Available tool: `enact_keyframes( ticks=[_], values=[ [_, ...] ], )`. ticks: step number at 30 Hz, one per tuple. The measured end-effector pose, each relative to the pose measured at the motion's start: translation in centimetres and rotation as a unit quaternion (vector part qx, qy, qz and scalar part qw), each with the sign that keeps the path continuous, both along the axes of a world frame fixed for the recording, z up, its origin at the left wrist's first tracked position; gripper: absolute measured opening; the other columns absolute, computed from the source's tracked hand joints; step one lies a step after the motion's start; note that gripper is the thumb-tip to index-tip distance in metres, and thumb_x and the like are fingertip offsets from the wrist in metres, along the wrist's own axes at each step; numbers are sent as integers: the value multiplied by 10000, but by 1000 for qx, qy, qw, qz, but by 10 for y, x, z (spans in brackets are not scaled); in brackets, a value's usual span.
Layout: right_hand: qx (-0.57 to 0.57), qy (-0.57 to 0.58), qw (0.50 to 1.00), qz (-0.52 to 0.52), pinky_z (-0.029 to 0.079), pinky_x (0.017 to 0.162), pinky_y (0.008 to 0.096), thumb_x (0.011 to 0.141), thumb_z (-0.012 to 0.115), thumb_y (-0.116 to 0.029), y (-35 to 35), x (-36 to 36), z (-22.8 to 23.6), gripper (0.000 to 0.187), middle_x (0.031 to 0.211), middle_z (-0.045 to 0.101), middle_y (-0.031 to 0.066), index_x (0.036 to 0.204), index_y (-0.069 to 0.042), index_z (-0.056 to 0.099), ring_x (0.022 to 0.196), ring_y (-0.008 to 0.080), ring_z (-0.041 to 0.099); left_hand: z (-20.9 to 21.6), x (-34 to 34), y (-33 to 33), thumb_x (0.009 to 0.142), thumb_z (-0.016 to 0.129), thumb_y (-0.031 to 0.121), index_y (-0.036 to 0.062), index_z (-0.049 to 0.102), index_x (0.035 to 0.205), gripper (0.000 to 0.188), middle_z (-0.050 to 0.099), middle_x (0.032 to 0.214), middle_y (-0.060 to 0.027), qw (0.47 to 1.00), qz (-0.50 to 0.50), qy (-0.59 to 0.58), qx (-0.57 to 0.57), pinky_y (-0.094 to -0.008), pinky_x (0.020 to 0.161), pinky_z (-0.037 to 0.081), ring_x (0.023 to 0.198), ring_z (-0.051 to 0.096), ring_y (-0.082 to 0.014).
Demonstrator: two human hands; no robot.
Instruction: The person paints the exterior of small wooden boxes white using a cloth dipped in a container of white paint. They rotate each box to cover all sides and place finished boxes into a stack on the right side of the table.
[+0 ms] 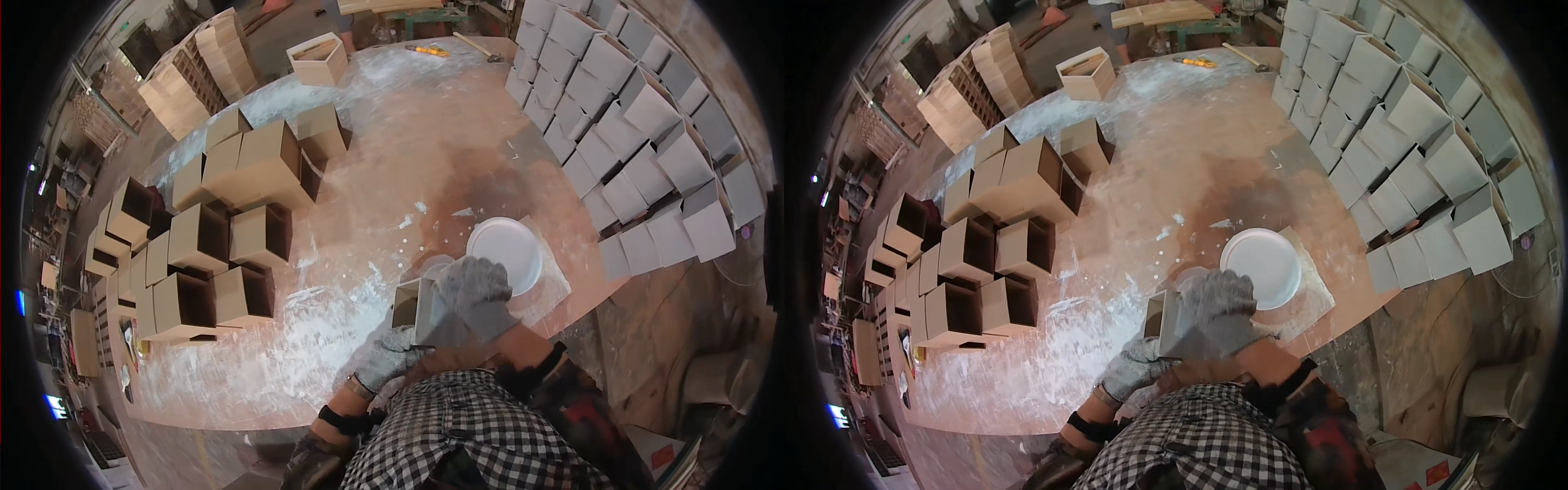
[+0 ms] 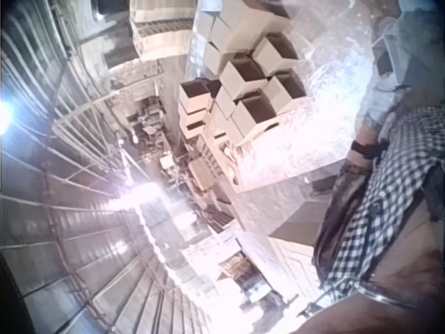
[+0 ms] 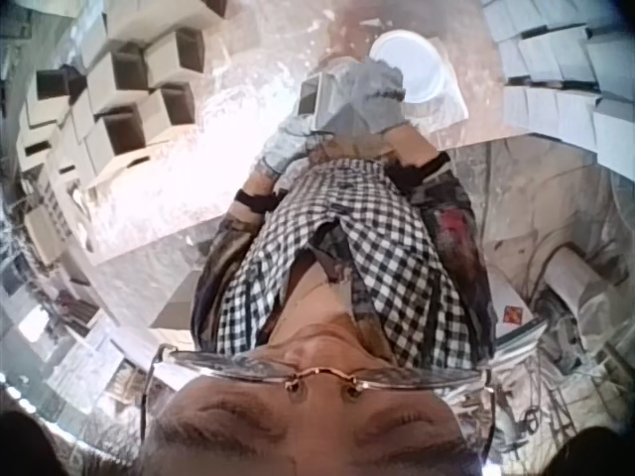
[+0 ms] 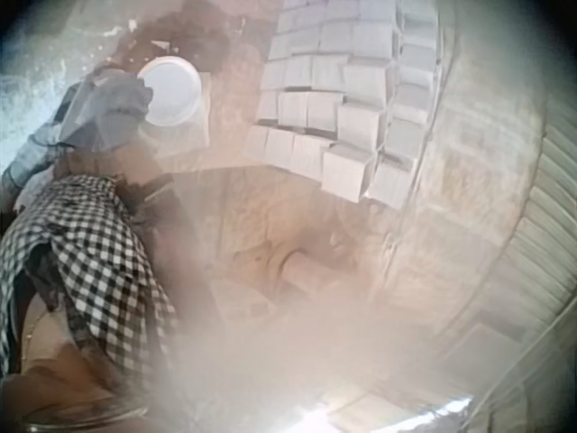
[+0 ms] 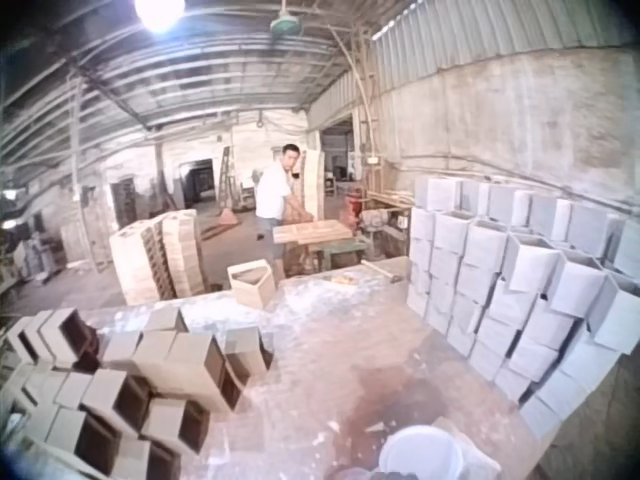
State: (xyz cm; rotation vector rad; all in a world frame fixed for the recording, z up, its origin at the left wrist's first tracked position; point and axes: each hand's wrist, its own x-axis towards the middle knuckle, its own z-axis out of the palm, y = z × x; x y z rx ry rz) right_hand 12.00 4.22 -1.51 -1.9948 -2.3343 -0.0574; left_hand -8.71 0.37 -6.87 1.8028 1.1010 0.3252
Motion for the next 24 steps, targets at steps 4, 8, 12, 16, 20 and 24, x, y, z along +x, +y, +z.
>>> enact_keyframes(
  ticks=[4, 8, 12, 16, 20, 24],
  values=[
    [-47, 14, 998, -35, 468, 601, 438, 827, 601, -295, 2, -1, -5, 226, 760, 611, 132, 854, -75, 643, 720, 277, 624, 12, 1, -3, 870, 686, 262, 83, 643, 1168, 350, 673, 1084, -123, 999, 29, -36, 12, -353, 905, 497, 1042, 632, -277],
    [58, 19, 996, 70, 402, 558, 425, 830, 586, -324, -34, -17, -1, 217, 779, 593, 103, 841, -113, 639, 664, 282, 570, -6, 0, -4, 872, 681, 256, 91, 650, 1155, 329, 676, 1076, -120, 999, 24, -35, 19, -358, 886, 504, 1026, 642, -279],
    [128, -1, 990, 66, 382, 544, 430, 791, 608, -324, -6, 4, -15, 216, 764, 568, 99, 822, -111, 630, 671, 269, 548, -6, 4, 1, 855, 667, 210, 99, 659, 1127, 294, 667, 1065, -122, 997, -47, -28, 60, -384, 840, 517, 973, 639, -317],
    [62, -17, 998, -10, 396, 578, 451, 778, 606, -316, -4, 4, -11, 223, 775, 561, 93, 849, -106, 630, 702, 265, 546, -10, 7, 2, 839, 656, 163, 87, 664, 1095, 267, 669, 1035, -129, 987, -95, -38, 124, -403, 808, 521, 936, 628, -347],
    [107, 24, 989, 103, 409, 594, 454, 777, 598, -296, -49, -15, -33, 223, 783, 572, 98, 859, -90, 630, 714, 256, 559, -15, 0, -4, 841, 653, 151, 86, 672, 1083, 251, 671, 1005, -132, 981, -91, 7, 170, -388, 806, 521, 932, 630, -341],
    [120, 37, 988, 85, 428, 595, 449, 783, 596, -277, -13, -4, -7, 265, 782, 574, 117, 903, -43, 629, 713, 253, 567, -5, 5, -7, 826, 654, 116, 61, 664, 1077, 258, 665, 986, -144, 995, -9, -102, -3, -367, 810, 511, 926, 629, -338]
  ],
)
